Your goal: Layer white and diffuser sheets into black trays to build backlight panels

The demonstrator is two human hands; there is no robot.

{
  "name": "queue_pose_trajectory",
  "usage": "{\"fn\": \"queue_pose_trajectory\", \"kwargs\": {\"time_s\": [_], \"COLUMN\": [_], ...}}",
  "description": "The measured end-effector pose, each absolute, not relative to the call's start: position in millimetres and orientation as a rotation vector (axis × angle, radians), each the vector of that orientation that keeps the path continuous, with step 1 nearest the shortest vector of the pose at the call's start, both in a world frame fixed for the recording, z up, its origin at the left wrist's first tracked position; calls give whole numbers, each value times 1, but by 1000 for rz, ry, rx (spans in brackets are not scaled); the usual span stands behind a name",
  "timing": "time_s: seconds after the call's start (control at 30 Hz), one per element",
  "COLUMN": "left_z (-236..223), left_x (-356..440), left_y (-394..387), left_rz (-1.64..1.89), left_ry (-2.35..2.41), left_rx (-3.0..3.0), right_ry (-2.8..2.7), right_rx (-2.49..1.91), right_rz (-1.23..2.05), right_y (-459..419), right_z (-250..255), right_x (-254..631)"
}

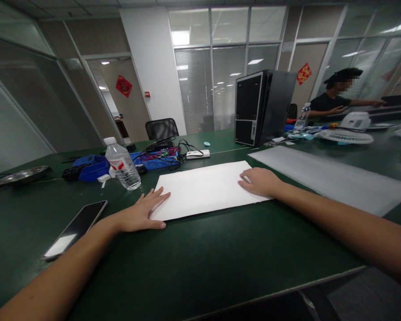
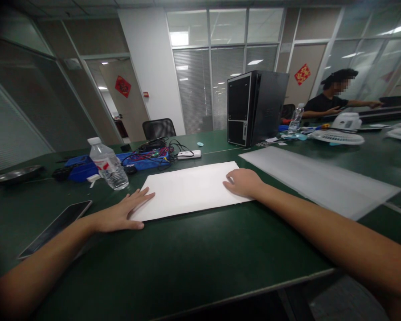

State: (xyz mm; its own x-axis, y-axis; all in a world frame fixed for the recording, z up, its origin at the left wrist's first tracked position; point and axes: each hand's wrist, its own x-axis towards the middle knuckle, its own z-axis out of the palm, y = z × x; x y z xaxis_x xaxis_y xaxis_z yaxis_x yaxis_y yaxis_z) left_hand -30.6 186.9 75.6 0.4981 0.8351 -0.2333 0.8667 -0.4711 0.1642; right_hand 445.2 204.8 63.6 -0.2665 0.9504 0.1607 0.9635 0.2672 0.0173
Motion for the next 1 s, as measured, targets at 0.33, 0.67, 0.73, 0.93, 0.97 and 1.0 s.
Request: {"fn": "queue_pose_trajectory", "kwargs": {"time_s": [0.33,0.67,0.73,0.93,0.97,1.0], "left_z": [75,73,73,74,73,73], "left_x": [-31,-31,-31,-30,-29,-29], "left_y": [188,188,187,188,188,188], "left_rz": [-172,-162,-151,-141,-139,-143], "left_ry": [1427,1433,1440,1462,1462,1462], "left_rx": [2539,2557,2560,2557,2561,2563], "right_ry": [-2269,-2270,-2282,-2302,-2303,-2305], "right_rx": [-1924,-1945,-1933,-1925,-1923,-1917], "right_rz": [-191,-83,-71,-39,-35,-32], "right_y": [210,216,216,216,216,217], "right_z": [53,49,50,52,51,50], "right_x": [450,456,457,458,458,459]}}
